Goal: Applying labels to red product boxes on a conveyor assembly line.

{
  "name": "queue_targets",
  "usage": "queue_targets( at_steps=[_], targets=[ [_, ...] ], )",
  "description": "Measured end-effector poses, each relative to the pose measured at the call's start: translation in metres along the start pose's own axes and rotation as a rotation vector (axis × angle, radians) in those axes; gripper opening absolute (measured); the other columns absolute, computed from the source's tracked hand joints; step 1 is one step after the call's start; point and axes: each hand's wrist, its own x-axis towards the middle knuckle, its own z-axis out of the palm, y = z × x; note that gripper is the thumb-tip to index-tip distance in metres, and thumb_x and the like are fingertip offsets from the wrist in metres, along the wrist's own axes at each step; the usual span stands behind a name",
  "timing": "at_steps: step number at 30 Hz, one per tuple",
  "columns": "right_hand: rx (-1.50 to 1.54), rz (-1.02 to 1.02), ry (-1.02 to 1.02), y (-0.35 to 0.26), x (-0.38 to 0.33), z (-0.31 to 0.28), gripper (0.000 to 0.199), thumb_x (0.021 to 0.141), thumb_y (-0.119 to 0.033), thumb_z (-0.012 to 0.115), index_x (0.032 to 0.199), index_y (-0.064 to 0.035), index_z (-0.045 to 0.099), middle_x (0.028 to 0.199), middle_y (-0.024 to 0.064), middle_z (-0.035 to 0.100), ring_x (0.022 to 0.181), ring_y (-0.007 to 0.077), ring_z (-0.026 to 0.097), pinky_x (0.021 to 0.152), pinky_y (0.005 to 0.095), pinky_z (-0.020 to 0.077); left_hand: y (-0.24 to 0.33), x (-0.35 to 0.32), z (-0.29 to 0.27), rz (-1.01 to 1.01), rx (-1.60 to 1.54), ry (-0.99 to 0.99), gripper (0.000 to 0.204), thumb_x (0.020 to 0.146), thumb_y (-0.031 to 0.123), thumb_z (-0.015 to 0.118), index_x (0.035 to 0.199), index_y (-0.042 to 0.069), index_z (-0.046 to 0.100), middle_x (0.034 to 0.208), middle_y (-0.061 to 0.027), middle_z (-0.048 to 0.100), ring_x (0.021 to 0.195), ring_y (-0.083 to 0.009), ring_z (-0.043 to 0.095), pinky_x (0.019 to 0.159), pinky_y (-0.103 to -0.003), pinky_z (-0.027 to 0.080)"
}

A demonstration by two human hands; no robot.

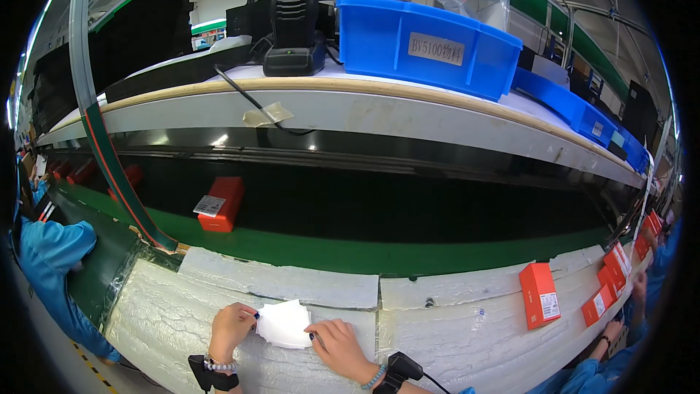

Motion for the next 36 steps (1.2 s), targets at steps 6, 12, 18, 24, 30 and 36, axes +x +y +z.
queue_targets(
  at_steps=[6,12,18,24,30,36],
  targets=[
    [0.367,0.297,-0.037,-0.004,0.003,-0.009,0.025,0.087,-0.006,0.055,0.112,-0.0042,0.057,0.112,0.0087,0.059,0.108,0.0227,0.052,0.095,0.0345,0.0406,0.004,-0.002,-0.002,-0.034,-0.041,0.016,0.012,0.076,0.019,0.067,0.082,0.009,0.07,0.068,-0.0072,0.069,0.065,-0.0239,0.068,0.062,-0.035,0.051],
    [0.947,0.65,-0.188,-0.003,0.003,-0.036,0.04,0.095,-0.008,0.048,0.133,-0.0016,0.039,0.135,0.0112,0.047,0.128,0.0196,0.045,0.105,0.0316,0.0373,-0.003,-0.001,-0.008,-0.195,-0.017,-0.114,0.018,0.077,0.023,0.063,0.069,0.01,0.073,0.06,-0.005,0.066,0.061,-0.0224,0.066,0.06,-0.033,0.05],
    [1.177,0.807,-0.315,-0.016,0.012,-0.042,0.048,0.098,-0.012,0.045,0.143,-0.0045,0.027,0.142,0.0131,0.036,0.133,0.0206,0.038,0.11,0.0355,0.0345,0.009,-0.005,0.004,-0.079,0.123,-0.183,0.017,0.079,0.022,0.062,0.071,0.012,0.074,0.064,-0.0074,0.067,0.063,-0.0261,0.066,0.061,-0.035,0.051],
    [1.195,0.817,-0.319,-0.025,0.022,-0.043,0.045,0.099,-0.014,0.045,0.14,-0.0056,0.029,0.14,0.0114,0.036,0.133,0.0197,0.035,0.109,0.0364,0.0344,0.012,-0.005,0.005,-0.068,0.081,-0.204,0.019,0.08,0.026,0.064,0.073,0.013,0.075,0.069,-0.0088,0.069,0.068,-0.0269,0.067,0.064,-0.036,0.051],
    [1.225,0.811,-0.315,-0.014,0.024,-0.043,0.043,0.098,-0.014,0.046,0.138,-0.0068,0.033,0.138,0.0114,0.039,0.13,0.0193,0.039,0.107,0.037,0.0362,0.004,-0.003,0.003,-0.047,0.008,-0.216,0.017,0.078,0.027,0.067,0.076,0.013,0.076,0.069,-0.0065,0.069,0.065,-0.0225,0.067,0.061,-0.032,0.051],
    [1.178,0.847,-0.304,-0.003,0.019,-0.054,0.047,0.098,-0.018,0.048,0.14,-0.007,0.032,0.137,0.0142,0.041,0.126,0.0204,0.044,0.106,0.0373,0.0379,-0.001,-0.001,-0.005,-0.118,-0.027,-0.181,0.016,0.077,0.027,0.068,0.075,0.014,0.076,0.067,-0.0031,0.069,0.06,-0.0175,0.066,0.058,-0.029,0.05]
  ],
)
